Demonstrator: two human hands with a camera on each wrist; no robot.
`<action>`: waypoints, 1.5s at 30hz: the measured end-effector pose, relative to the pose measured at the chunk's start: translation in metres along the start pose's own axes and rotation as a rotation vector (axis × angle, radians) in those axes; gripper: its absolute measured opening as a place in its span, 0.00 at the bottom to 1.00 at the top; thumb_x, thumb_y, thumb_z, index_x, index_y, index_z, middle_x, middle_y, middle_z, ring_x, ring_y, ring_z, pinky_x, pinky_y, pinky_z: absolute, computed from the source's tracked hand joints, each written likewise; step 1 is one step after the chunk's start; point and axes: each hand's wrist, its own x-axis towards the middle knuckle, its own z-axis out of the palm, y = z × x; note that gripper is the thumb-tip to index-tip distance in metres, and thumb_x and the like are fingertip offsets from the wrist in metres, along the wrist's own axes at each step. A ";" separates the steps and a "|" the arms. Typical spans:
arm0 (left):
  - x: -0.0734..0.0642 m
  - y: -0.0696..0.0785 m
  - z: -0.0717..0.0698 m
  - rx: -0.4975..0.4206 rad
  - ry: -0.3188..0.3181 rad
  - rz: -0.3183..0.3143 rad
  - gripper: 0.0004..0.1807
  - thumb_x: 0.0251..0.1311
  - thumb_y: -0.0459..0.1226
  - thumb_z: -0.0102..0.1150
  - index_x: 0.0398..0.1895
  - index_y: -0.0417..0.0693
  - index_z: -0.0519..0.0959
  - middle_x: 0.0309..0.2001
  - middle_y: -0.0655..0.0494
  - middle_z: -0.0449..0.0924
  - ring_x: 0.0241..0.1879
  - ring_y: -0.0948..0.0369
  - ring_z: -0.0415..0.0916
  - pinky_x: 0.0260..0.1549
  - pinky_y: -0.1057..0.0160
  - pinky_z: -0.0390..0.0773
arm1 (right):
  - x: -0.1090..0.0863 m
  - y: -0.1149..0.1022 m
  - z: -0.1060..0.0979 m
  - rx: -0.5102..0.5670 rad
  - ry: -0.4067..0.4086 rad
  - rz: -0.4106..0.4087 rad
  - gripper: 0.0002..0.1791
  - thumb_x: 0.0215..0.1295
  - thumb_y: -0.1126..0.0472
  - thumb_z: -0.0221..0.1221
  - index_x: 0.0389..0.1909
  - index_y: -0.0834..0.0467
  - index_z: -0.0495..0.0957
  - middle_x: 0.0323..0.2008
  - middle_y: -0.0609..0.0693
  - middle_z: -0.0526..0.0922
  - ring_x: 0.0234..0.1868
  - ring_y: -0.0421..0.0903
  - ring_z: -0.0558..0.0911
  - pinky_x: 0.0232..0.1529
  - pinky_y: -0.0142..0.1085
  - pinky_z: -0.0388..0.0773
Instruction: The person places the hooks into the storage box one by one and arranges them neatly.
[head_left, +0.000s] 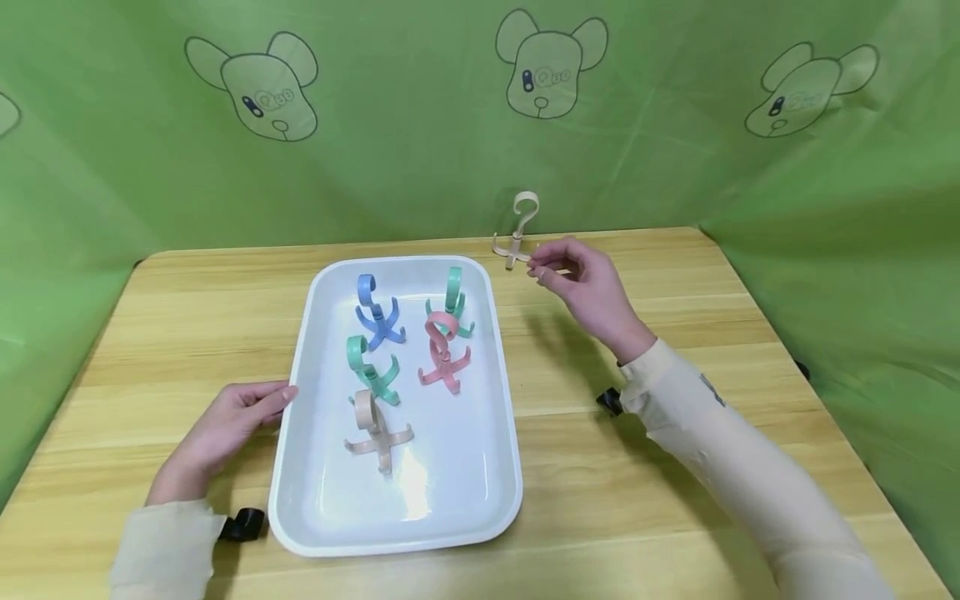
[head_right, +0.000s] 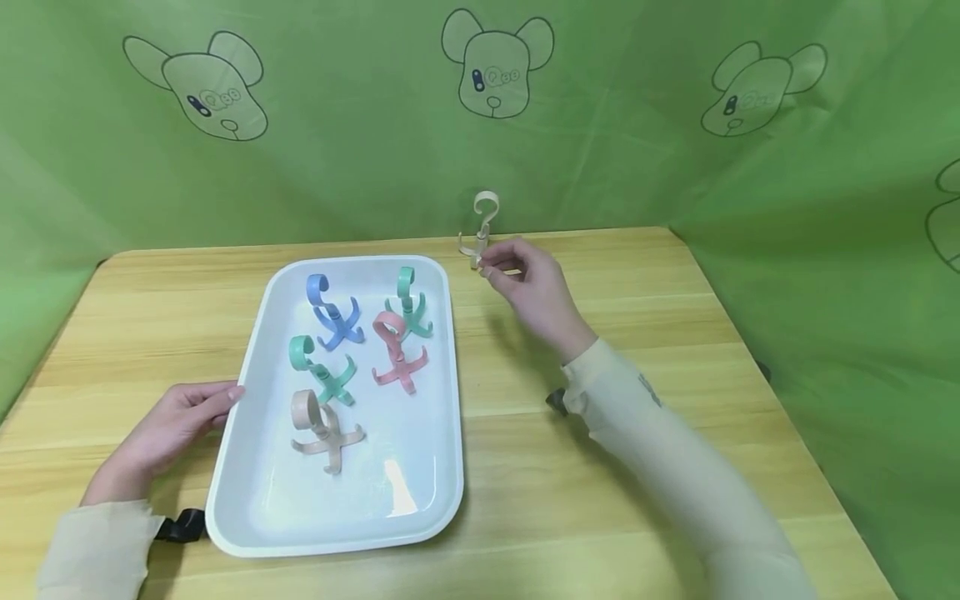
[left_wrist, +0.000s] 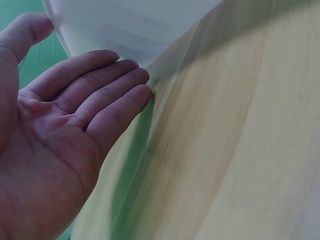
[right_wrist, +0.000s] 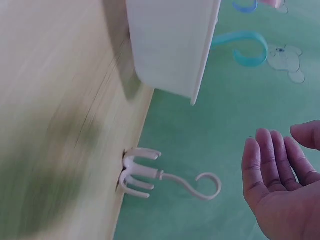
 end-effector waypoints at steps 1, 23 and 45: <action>0.000 0.000 0.000 0.002 0.003 -0.002 0.27 0.74 0.43 0.52 0.59 0.23 0.71 0.56 0.31 0.75 0.44 0.64 0.81 0.45 0.66 0.79 | 0.003 0.002 -0.001 0.002 0.004 0.003 0.11 0.66 0.71 0.60 0.48 0.67 0.77 0.43 0.57 0.82 0.44 0.47 0.80 0.47 0.35 0.79; 0.000 -0.002 0.000 -0.070 -0.025 0.037 0.26 0.73 0.39 0.52 0.59 0.20 0.69 0.54 0.30 0.76 0.44 0.63 0.82 0.44 0.63 0.81 | 0.050 0.024 -0.027 0.023 0.060 0.007 0.16 0.65 0.68 0.63 0.52 0.67 0.76 0.48 0.57 0.80 0.49 0.46 0.77 0.55 0.38 0.75; 0.000 -0.001 0.002 -0.075 -0.009 0.015 0.26 0.73 0.40 0.52 0.60 0.21 0.69 0.53 0.31 0.76 0.43 0.60 0.83 0.43 0.62 0.81 | 0.098 0.053 -0.027 0.016 0.053 0.111 0.25 0.66 0.67 0.62 0.64 0.64 0.70 0.61 0.59 0.74 0.63 0.53 0.71 0.63 0.34 0.68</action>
